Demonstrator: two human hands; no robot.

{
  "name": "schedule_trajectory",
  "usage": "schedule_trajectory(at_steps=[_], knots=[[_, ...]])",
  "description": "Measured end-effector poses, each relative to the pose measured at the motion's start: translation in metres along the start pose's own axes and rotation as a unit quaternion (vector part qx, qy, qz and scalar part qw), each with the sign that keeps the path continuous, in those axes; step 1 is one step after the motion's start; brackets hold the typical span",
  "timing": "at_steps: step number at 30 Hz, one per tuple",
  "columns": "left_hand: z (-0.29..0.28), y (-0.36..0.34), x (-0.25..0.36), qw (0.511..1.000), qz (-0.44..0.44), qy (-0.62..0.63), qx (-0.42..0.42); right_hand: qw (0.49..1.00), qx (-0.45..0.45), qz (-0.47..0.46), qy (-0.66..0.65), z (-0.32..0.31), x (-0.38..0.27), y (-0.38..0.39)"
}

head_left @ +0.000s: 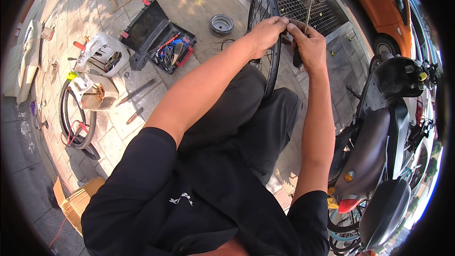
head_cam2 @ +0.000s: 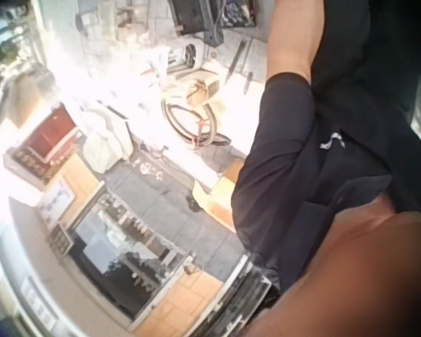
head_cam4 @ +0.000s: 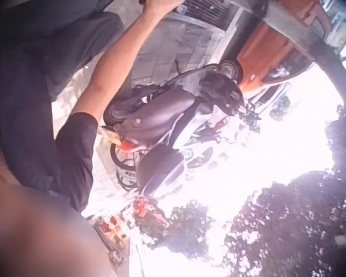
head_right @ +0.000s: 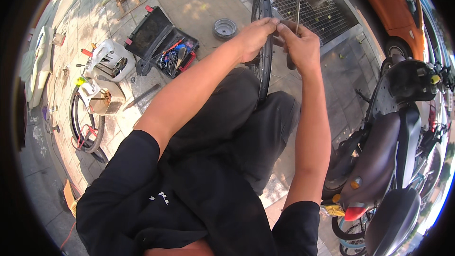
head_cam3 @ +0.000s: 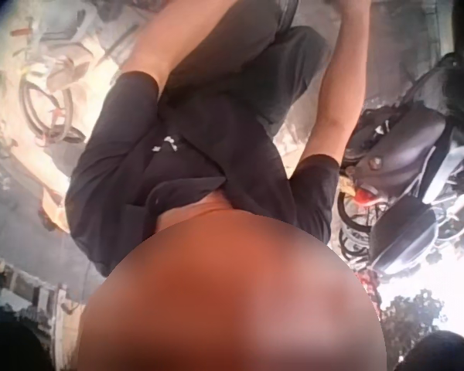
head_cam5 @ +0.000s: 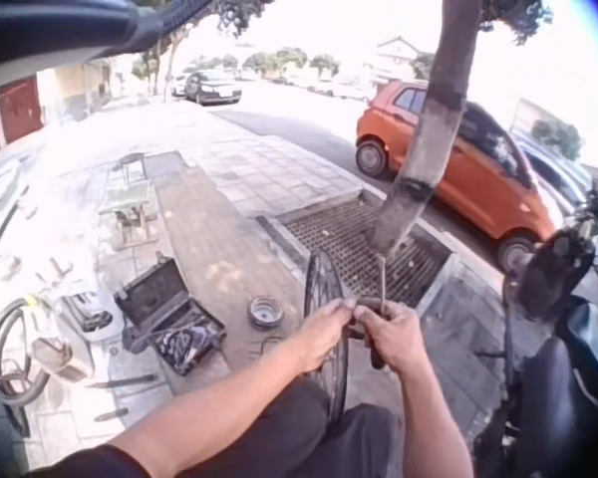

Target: The person sits on the ground and adjusts the spokes of a bicycle wheel using a spoke wrench. They rotate the wheel, tighten or loosen individual spokes, and check alignment by hand.

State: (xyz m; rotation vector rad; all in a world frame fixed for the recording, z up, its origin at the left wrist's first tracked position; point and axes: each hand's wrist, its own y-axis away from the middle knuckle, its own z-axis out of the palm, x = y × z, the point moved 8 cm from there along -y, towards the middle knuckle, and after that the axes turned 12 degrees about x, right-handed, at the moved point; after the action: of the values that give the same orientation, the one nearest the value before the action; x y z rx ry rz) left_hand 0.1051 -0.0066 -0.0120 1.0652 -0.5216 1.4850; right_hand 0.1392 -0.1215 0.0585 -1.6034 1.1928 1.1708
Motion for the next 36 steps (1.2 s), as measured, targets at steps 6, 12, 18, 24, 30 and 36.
schedule_trajectory(at_steps=[6,12,18,24,30,36], knots=[[0.015,0.003,0.001,0.999,-0.008,-0.013,-0.037,0.999,0.033,0.009,-0.021,-0.018,0.004,0.0],[0.008,0.0,-0.009,0.98,-0.044,0.173,-0.089,0.955,0.024,-0.022,-0.295,-0.035,-0.076,0.095],[-0.015,0.01,-0.015,0.971,-0.068,0.188,-0.132,0.874,-0.129,-0.062,-0.464,-0.013,-0.143,0.184],[-0.171,-0.007,-0.058,0.963,-0.147,0.127,0.187,0.86,-0.113,-0.096,-0.488,-0.016,-0.162,0.199],[-0.173,-0.015,-0.091,0.963,-0.136,0.048,0.226,0.858,-0.108,-0.081,-0.495,-0.012,-0.167,0.183],[-0.15,-0.039,-0.092,0.964,-0.147,-0.014,0.223,0.96,0.178,-0.11,-0.185,-0.075,-0.111,0.148]])
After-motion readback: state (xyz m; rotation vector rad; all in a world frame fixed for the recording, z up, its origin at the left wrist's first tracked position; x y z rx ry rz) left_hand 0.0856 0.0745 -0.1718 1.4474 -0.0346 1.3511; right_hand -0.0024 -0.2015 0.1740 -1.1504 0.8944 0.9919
